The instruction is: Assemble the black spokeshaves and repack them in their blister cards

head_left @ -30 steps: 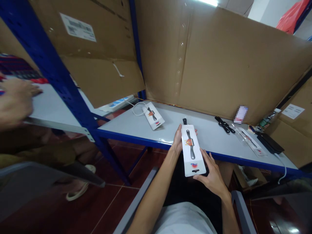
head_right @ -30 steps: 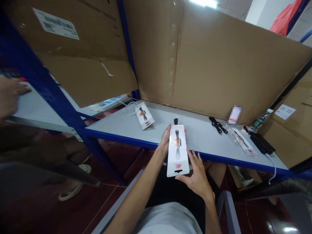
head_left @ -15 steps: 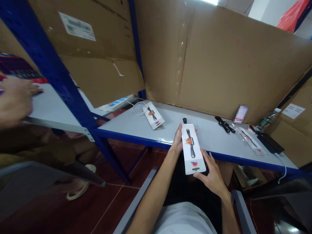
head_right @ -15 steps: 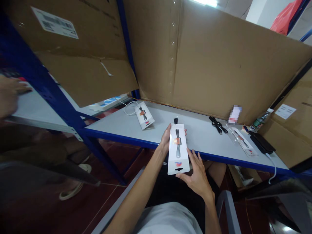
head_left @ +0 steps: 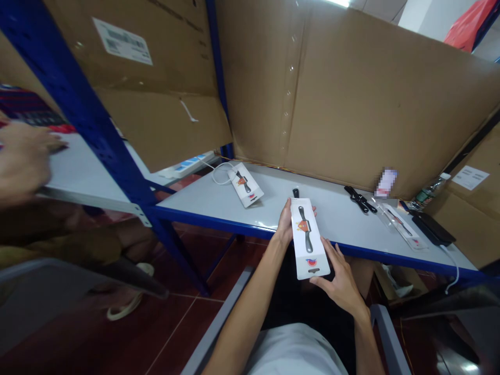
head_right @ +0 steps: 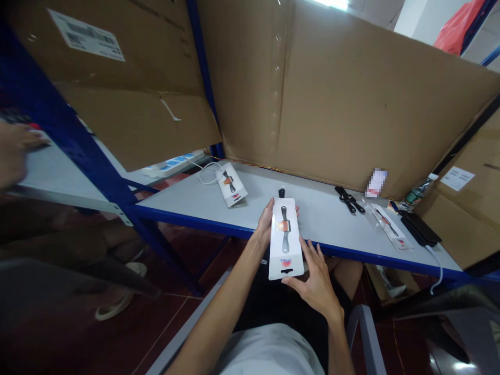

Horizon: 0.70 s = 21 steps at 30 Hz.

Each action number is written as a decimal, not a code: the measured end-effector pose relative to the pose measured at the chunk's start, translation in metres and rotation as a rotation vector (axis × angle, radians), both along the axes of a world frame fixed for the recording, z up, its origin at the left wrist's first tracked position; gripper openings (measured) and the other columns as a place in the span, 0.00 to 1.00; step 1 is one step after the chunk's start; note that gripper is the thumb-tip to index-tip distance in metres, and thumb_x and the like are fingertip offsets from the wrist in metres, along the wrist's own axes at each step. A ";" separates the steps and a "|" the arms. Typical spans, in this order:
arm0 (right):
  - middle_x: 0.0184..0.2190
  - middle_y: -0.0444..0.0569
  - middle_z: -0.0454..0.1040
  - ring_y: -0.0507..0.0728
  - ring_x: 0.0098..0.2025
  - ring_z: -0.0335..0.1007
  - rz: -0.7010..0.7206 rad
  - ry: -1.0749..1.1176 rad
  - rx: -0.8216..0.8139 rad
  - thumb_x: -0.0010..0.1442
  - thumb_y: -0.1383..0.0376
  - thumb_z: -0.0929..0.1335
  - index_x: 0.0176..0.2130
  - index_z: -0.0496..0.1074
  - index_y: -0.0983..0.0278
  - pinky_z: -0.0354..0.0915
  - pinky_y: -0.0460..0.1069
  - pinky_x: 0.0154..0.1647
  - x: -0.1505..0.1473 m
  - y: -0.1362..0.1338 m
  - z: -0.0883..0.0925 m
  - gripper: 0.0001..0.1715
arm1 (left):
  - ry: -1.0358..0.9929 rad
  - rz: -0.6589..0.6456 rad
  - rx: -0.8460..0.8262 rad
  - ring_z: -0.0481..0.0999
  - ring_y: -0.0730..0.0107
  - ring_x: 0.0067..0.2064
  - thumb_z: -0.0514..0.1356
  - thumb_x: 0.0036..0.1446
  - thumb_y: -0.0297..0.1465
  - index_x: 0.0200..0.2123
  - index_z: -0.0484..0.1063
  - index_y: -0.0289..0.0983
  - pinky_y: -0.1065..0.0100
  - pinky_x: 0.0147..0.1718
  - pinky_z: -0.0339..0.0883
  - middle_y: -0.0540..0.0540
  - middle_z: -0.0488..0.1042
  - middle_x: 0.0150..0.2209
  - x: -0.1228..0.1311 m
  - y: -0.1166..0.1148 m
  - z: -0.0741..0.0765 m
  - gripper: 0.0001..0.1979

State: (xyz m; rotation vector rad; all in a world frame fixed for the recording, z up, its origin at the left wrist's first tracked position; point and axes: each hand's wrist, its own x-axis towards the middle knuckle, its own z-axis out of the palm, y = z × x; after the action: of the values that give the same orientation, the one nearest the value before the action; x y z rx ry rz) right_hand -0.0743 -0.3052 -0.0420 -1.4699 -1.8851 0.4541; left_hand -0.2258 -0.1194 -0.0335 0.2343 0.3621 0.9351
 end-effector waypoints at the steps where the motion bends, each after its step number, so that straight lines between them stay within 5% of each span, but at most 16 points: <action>1: 0.71 0.49 0.59 0.68 0.75 0.46 0.004 -0.001 0.001 0.57 0.57 0.76 0.74 0.50 0.49 0.44 0.71 0.74 0.000 0.000 0.000 0.55 | -0.001 0.000 0.000 0.84 0.47 0.38 0.48 0.69 0.52 0.60 0.68 0.25 0.53 0.38 0.78 0.28 0.82 0.43 0.000 0.000 0.000 0.36; 21: 0.71 0.49 0.60 0.67 0.74 0.49 -0.001 -0.003 0.020 0.59 0.57 0.75 0.73 0.51 0.50 0.45 0.70 0.74 0.001 0.002 -0.002 0.52 | 0.005 0.021 -0.002 0.84 0.48 0.36 0.48 0.69 0.51 0.60 0.69 0.27 0.53 0.38 0.78 0.29 0.82 0.43 0.001 0.001 0.000 0.34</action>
State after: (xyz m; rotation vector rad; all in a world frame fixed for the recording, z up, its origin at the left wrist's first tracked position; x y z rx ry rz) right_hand -0.0736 -0.3031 -0.0436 -1.4598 -1.8860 0.4318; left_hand -0.2246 -0.1184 -0.0338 0.2316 0.3708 0.9550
